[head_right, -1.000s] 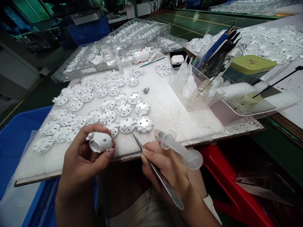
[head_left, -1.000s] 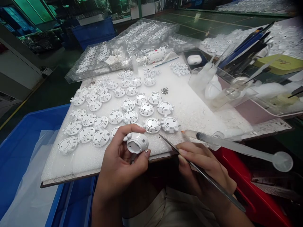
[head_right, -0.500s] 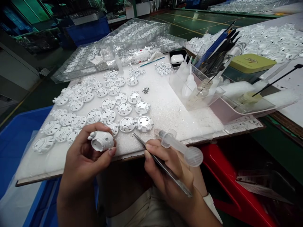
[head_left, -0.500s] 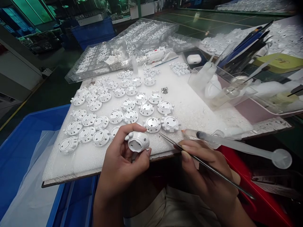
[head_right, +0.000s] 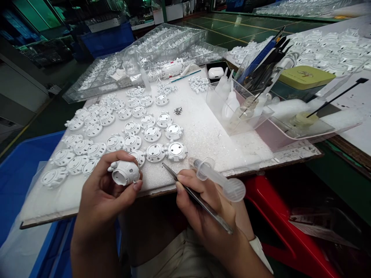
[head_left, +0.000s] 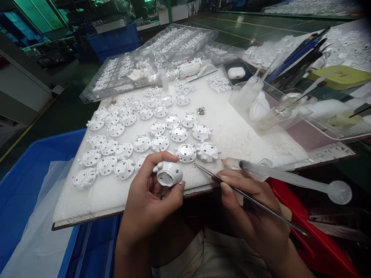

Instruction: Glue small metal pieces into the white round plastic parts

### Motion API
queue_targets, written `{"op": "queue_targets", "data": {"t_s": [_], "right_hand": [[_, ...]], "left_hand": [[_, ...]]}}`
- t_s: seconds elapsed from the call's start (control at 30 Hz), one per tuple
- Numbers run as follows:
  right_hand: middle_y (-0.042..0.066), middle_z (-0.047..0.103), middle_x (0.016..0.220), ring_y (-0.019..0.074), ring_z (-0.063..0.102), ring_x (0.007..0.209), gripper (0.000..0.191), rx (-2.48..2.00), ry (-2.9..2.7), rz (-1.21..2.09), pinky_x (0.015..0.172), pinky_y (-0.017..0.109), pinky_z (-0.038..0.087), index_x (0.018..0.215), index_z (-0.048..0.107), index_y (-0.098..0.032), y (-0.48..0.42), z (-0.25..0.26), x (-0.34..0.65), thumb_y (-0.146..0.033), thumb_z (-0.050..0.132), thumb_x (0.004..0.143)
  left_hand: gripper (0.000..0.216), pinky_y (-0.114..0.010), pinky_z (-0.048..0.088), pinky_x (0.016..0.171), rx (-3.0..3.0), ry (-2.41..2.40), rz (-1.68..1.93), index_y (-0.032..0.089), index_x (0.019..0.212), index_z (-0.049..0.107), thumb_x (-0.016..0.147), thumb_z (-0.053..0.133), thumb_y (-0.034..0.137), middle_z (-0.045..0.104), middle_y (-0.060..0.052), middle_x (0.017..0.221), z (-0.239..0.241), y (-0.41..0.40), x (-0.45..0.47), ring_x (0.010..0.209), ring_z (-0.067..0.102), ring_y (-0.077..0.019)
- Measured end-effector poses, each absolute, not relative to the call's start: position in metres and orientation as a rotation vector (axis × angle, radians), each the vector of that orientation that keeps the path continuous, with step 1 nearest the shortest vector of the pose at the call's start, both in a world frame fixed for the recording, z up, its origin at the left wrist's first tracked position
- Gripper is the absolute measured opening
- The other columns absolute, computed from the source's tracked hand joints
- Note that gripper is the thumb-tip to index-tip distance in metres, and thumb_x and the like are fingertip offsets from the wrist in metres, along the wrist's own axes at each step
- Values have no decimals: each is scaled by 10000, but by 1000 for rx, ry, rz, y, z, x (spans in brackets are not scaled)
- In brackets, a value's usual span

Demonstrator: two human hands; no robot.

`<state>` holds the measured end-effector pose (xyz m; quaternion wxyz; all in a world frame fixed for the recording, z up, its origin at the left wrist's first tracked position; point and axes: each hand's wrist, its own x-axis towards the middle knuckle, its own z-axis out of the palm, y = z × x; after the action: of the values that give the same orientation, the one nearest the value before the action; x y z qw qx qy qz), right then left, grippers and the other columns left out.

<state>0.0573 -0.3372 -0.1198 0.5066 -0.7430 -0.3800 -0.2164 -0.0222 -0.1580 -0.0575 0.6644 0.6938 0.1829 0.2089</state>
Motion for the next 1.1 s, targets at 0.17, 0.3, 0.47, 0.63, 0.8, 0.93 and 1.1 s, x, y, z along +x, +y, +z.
{"op": "queue_targets", "data": {"t_s": [0.17, 0.3, 0.47, 0.63, 0.8, 0.93, 1.1], "right_hand": [[32, 762, 1095, 216, 734, 1074, 365, -1787, -926, -530, 883, 331, 641, 1246, 643, -238, -337, -119, 58, -117, 698, 906], [25, 766, 1106, 222, 734, 1074, 369, -1777, -892, -526, 879, 339, 644, 1242, 659, -248, -337, -122, 57, -119, 711, 899], [-9, 773, 1094, 194, 756, 954, 381, -1697, -702, -506, 894, 343, 636, 1219, 695, -277, -339, -123, 49, -93, 723, 886], [9, 780, 1027, 221, 764, 872, 389, -1550, -684, -448, 843, 427, 661, 1199, 702, -270, -335, -118, 47, -36, 676, 890], [-4, 787, 1046, 195, 767, 887, 406, -1606, -670, -522, 849, 345, 657, 1191, 712, -264, -331, -121, 50, -31, 727, 858], [-10, 781, 1030, 192, 758, 896, 338, -1590, -633, -480, 876, 360, 642, 1147, 722, -261, -332, -119, 46, -55, 702, 880], [-9, 757, 1030, 175, 737, 899, 356, -1394, -676, -271, 832, 328, 632, 1182, 682, -260, -327, -102, 40, -46, 638, 901]], "left_hand": [[331, -154, 421, 471, 1586, 359, 475, 257, 1044, 655, 772, 782, 117, 581, 36, 774, -61, -154, -21, 558, 500, -85], [329, -156, 423, 479, 1577, 398, 468, 250, 1041, 655, 768, 785, 120, 573, 33, 769, -59, -155, -21, 561, 490, -83], [324, -139, 400, 484, 1569, 439, 447, 262, 1036, 654, 776, 755, 97, 527, 47, 728, -57, -158, -20, 560, 471, -73], [328, -163, 333, 446, 1619, 412, 447, 252, 1036, 652, 759, 765, 118, 518, 32, 743, -62, -157, -19, 543, 421, -76], [309, -169, 342, 462, 1635, 447, 453, 267, 1036, 648, 778, 746, 129, 522, 43, 745, -61, -158, -20, 541, 413, -75], [332, -171, 340, 453, 1711, 394, 449, 271, 1050, 645, 776, 735, 108, 515, 48, 740, -63, -155, -20, 531, 404, -73], [384, -174, 357, 450, 1803, 319, 452, 292, 1079, 640, 775, 706, 67, 514, 53, 729, -69, -151, -19, 522, 415, -74]]}}
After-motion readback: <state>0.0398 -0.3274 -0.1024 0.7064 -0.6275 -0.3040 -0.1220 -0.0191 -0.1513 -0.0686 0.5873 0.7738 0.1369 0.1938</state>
